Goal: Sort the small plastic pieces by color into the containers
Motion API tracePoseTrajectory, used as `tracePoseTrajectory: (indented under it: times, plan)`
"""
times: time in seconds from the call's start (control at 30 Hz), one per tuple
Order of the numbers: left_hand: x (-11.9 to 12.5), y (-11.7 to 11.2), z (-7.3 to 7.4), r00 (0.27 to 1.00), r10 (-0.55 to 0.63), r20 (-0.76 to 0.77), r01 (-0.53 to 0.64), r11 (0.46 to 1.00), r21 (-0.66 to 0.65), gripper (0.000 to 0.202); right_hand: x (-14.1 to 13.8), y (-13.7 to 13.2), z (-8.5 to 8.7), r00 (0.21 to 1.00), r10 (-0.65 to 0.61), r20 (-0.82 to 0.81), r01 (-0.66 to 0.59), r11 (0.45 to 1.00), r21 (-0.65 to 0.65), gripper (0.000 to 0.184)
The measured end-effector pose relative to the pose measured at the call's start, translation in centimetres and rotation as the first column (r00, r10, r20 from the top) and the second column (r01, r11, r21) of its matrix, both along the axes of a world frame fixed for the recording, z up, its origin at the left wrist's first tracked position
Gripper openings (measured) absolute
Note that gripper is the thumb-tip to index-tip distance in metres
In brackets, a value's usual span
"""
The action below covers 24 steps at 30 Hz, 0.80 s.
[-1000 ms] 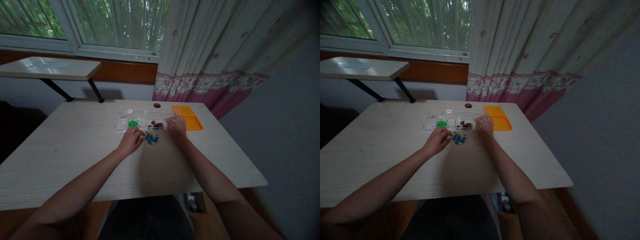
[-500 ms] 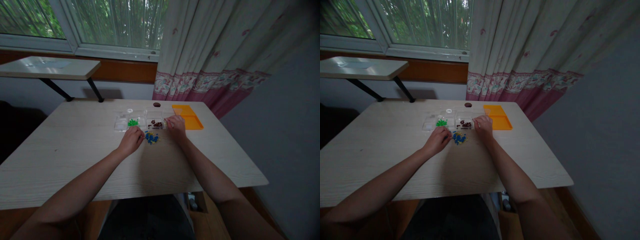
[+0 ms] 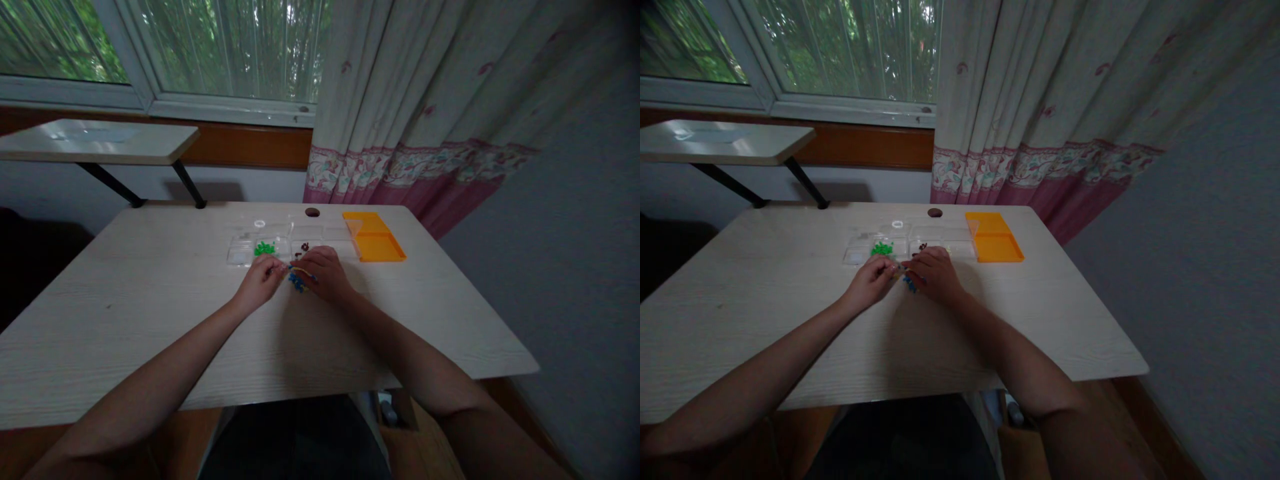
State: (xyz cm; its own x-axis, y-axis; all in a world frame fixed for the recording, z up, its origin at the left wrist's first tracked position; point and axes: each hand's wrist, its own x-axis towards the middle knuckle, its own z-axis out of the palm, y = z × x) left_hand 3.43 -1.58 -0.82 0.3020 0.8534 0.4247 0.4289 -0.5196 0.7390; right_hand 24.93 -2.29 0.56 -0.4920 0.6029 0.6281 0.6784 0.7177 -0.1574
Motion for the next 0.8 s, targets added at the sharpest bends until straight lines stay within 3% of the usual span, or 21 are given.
tracePoseTrajectory:
  times: [0.47, 0.63, 0.8]
  plan:
    - [0.6, -0.6, 0.5, 0.995, 0.035, 0.095, -0.030, 0.998, -0.050, 0.034, -1.8, -0.8, -0.2, 0.999, -0.021, -0.031, 0.024, 0.992, 0.120, 0.018]
    - [0.6, -0.8, 0.7, 0.996, 0.041, 0.075, -0.039, 0.999, -0.017, 0.034, -1.7, -1.1, 0.2, 0.997, -0.049, 0.061, 0.047, 0.998, 0.034, 0.020]
    - [0.5, -0.5, 0.5, 0.999, 0.010, 0.040, -0.010, 1.000, 0.006, 0.028, -0.6, -0.5, 0.4, 0.993, -0.115, 0.015, 0.115, 0.993, -0.004, 0.021]
